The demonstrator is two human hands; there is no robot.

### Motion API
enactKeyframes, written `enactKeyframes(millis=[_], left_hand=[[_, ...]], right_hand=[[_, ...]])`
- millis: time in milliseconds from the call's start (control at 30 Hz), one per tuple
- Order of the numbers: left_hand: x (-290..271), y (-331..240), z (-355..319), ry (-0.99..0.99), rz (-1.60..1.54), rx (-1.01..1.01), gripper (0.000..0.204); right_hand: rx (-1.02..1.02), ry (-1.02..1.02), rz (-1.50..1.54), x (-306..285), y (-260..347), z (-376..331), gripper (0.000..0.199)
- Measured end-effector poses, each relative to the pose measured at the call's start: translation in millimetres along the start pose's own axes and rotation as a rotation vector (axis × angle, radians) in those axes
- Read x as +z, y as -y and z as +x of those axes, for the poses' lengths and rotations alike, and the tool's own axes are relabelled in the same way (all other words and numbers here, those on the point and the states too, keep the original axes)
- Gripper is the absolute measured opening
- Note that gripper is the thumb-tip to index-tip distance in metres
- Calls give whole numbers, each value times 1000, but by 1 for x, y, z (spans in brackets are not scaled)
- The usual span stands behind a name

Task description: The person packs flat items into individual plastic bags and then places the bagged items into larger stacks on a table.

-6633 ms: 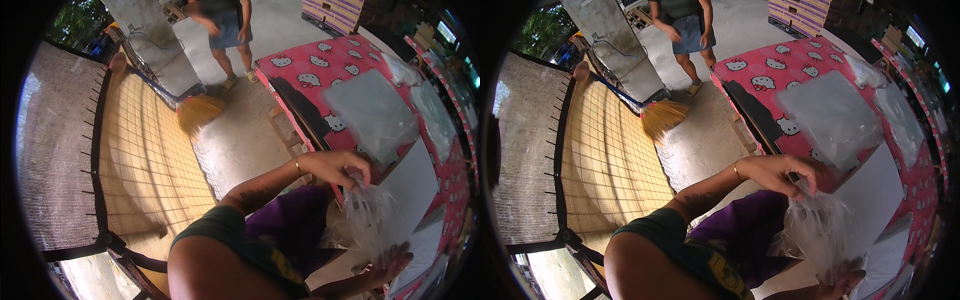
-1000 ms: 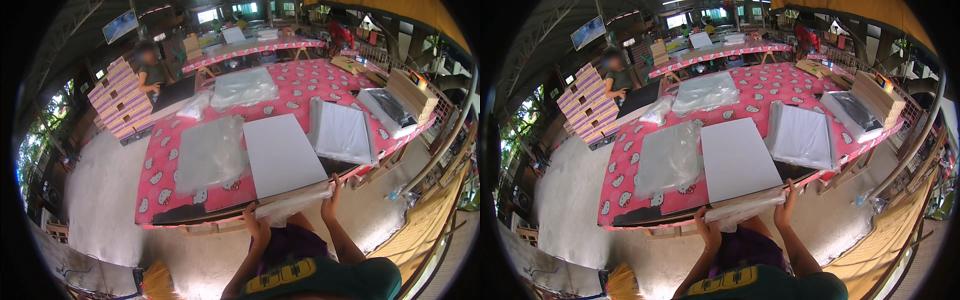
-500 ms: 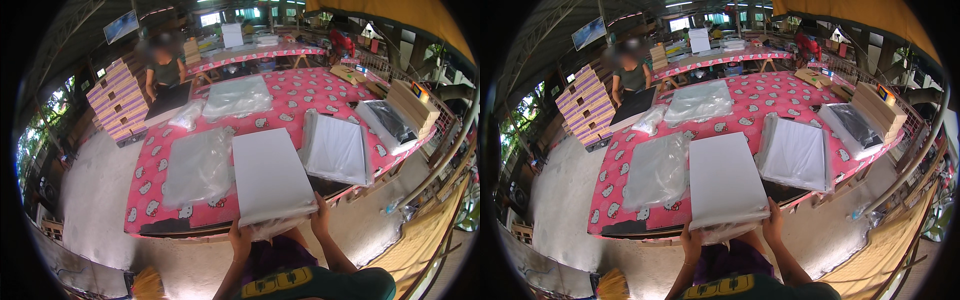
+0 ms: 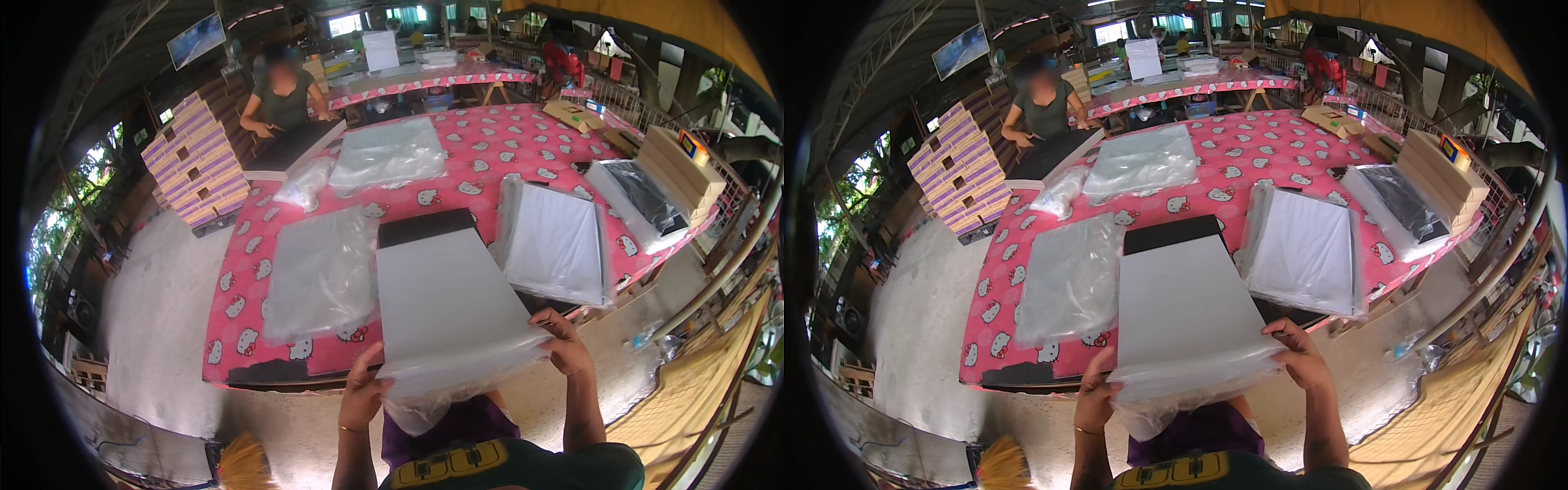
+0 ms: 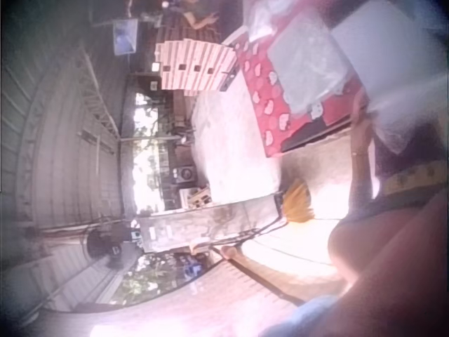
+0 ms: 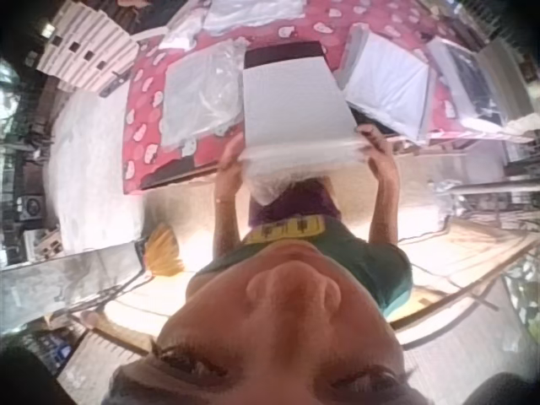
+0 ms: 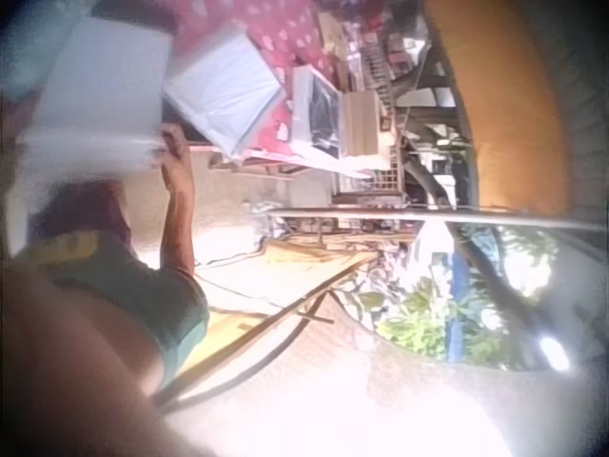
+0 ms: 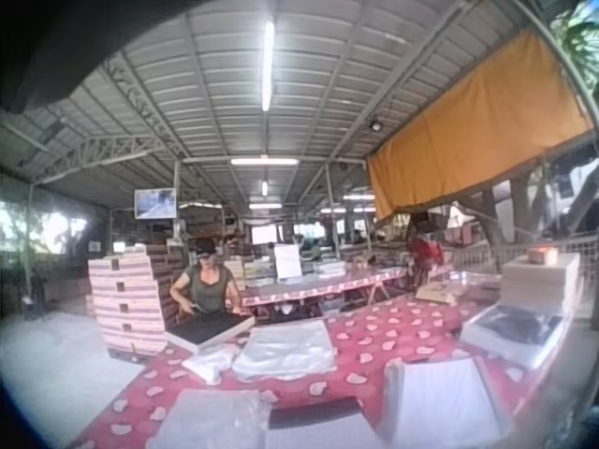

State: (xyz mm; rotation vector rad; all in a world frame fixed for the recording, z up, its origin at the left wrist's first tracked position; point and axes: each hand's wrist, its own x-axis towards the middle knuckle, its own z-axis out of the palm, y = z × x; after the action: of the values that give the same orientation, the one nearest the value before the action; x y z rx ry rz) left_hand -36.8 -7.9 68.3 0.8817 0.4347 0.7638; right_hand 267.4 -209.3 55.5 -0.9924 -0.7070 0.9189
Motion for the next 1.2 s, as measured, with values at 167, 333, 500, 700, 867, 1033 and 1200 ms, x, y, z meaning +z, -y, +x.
enactKeyframes(millis=[167, 333, 500, 700, 867, 1033, 1200], left_hand=[[-22, -47, 9, 322, -256, 281, 45], [20, -79, 76, 182, -452, 350, 36], [13, -53, 126, 116, -324, 339, 25], [46, -83, 90, 84, -152, 462, 19], [44, -88, 98, -8, -223, 345, 17], [23, -67, 119, -154, -454, 139, 17], [-72, 12, 124, -85, -445, 31, 10]], right_hand=[[-288, 334, 498, 59, 74, 21, 64], [-424, 25, 505, 97, 100, 83, 42], [-286, -89, 471, 76, 55, 123, 20], [-384, -64, 511, 108, 97, 96, 15], [-298, -110, 618, 97, 88, 105, 26], [-145, -174, 758, 77, 48, 121, 23], [-31, -248, 701, 49, -27, 108, 18]])
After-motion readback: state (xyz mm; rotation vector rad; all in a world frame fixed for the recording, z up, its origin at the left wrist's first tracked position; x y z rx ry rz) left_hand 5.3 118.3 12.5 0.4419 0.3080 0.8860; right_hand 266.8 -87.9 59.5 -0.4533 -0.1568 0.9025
